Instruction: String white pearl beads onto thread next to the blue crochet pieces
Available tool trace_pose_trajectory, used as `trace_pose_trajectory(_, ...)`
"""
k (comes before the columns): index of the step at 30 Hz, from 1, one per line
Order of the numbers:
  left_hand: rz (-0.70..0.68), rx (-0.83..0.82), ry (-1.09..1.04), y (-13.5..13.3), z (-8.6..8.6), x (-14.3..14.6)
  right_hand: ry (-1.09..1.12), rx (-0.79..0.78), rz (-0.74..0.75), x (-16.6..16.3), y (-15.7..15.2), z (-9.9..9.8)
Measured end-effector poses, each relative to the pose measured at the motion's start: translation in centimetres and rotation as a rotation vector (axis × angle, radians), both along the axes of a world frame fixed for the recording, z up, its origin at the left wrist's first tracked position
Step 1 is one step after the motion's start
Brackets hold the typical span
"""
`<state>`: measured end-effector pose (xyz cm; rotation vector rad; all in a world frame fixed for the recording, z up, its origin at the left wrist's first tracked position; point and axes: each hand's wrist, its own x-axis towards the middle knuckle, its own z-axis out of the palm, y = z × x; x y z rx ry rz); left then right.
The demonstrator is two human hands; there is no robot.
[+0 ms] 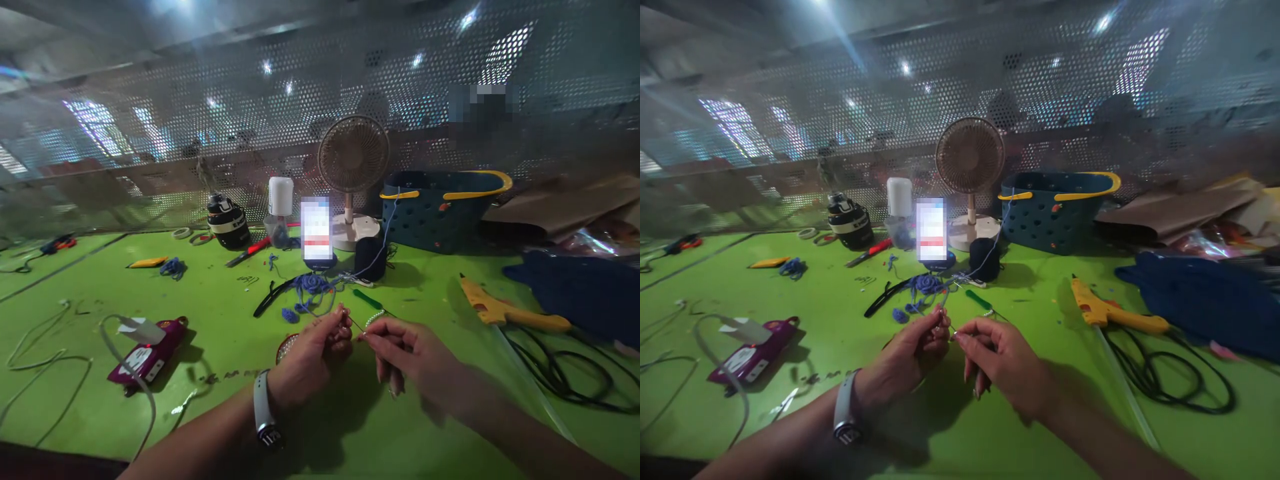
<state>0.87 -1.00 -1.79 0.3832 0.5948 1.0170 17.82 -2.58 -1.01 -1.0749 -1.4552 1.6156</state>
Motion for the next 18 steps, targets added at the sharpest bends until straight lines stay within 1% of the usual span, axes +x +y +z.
trace_pose_trajectory(5, 0.01, 0.001, 0.05, -0.31, 0.4, 0.03, -0.009, 0.012, 0.008, -0.05, 0.06, -0.26)
trace_pose_trajectory(9, 0.02, -0.004, 0.103, -0.31, 0.36, 0.01, -0.032, 0.024, 0.011, 0.02, 0.1, -0.36)
trace_pose_trajectory(13, 0.033, 0.012, 0.08, -0.25, 0.11, -0.01, -0.037, 0.024, 0.008, 0.1, 0.07, -0.26)
trace_pose_trajectory(18, 0.005, 0.042, 0.068, -0.28, 0.14, -0.08, -0.045, 0.026, 0.007, 0.23, 0.0, -0.2)
